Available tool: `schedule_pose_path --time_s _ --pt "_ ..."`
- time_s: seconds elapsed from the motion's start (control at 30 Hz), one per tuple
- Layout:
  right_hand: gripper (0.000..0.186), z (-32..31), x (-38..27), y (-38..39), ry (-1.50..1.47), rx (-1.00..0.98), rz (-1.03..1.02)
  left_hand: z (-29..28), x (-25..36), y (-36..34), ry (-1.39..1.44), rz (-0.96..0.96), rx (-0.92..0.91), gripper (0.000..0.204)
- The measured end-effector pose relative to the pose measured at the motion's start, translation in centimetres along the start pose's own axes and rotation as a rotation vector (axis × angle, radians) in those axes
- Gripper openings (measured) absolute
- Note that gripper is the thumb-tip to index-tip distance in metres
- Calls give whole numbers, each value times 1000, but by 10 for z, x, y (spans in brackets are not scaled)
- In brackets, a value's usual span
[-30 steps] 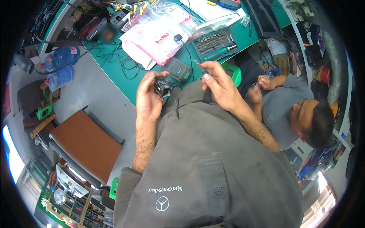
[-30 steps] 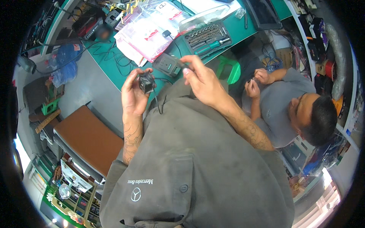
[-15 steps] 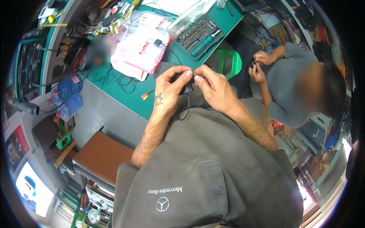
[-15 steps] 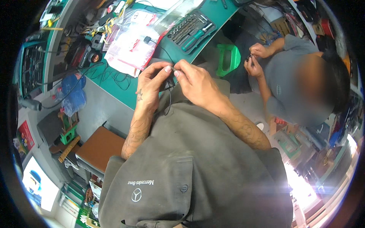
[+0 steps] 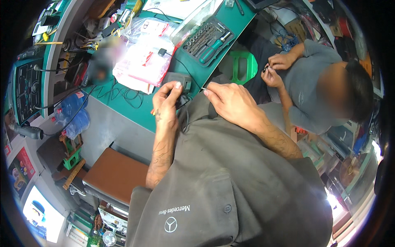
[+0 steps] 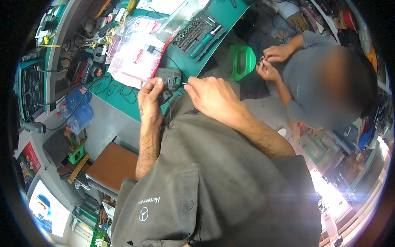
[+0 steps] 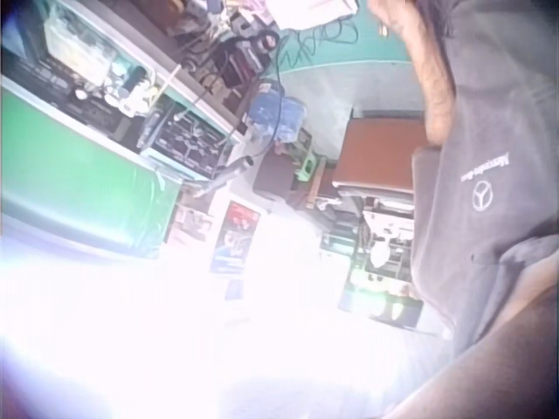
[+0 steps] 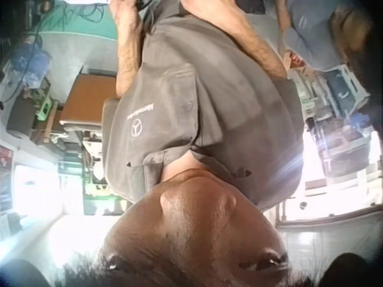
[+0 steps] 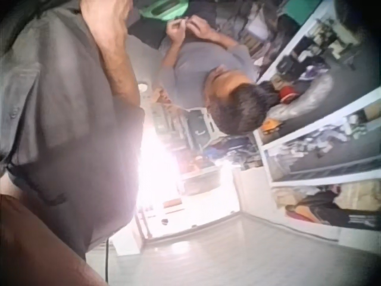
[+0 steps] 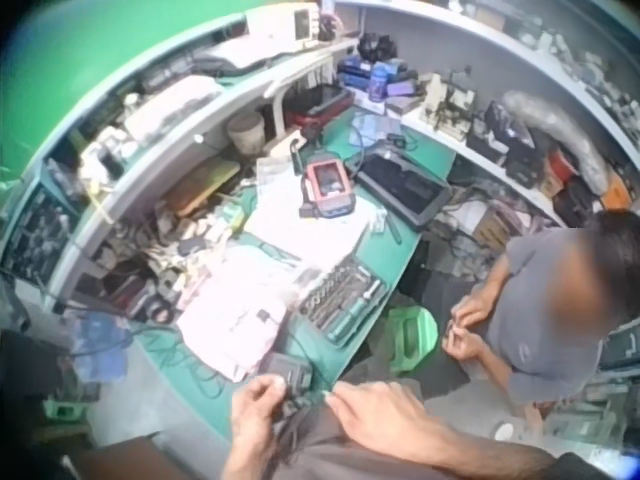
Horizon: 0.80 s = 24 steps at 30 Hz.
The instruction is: The person disassembles a small black electronic component using a screwdriver and a green electric screwdriver. They remove screws, open the casing, and manipulate internal wires and parts on a green workbench in a workshop.
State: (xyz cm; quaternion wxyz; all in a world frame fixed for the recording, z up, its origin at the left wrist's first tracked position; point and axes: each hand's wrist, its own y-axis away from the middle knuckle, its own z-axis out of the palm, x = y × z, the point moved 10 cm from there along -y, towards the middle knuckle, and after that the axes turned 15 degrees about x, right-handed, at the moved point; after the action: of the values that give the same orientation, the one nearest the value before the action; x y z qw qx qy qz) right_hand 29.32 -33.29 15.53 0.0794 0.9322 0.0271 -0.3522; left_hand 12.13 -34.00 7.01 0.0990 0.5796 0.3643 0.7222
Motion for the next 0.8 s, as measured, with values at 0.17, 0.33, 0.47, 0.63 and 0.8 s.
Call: schedule_pose_path --time_s 0.17,0.33,0.47,0.63,0.8 --pt "16 -4 -14 -17 -86 46 -84 26 -2 14 -160 -43 -286 14" --pt "16 -15 -10 -34 -411 347 -128 49 -9 29 -145 -117 -333 18" --pt "17 -5 7 -39 -677 215 196 59 -11 32 -404 -11 -520 21" --pt "16 -4 19 -38 -734 90 282 63 2 39 -774 12 -570 28" --pt "11 0 37 -37 -885 68 399 70 12 46 -884 53 -640 34"
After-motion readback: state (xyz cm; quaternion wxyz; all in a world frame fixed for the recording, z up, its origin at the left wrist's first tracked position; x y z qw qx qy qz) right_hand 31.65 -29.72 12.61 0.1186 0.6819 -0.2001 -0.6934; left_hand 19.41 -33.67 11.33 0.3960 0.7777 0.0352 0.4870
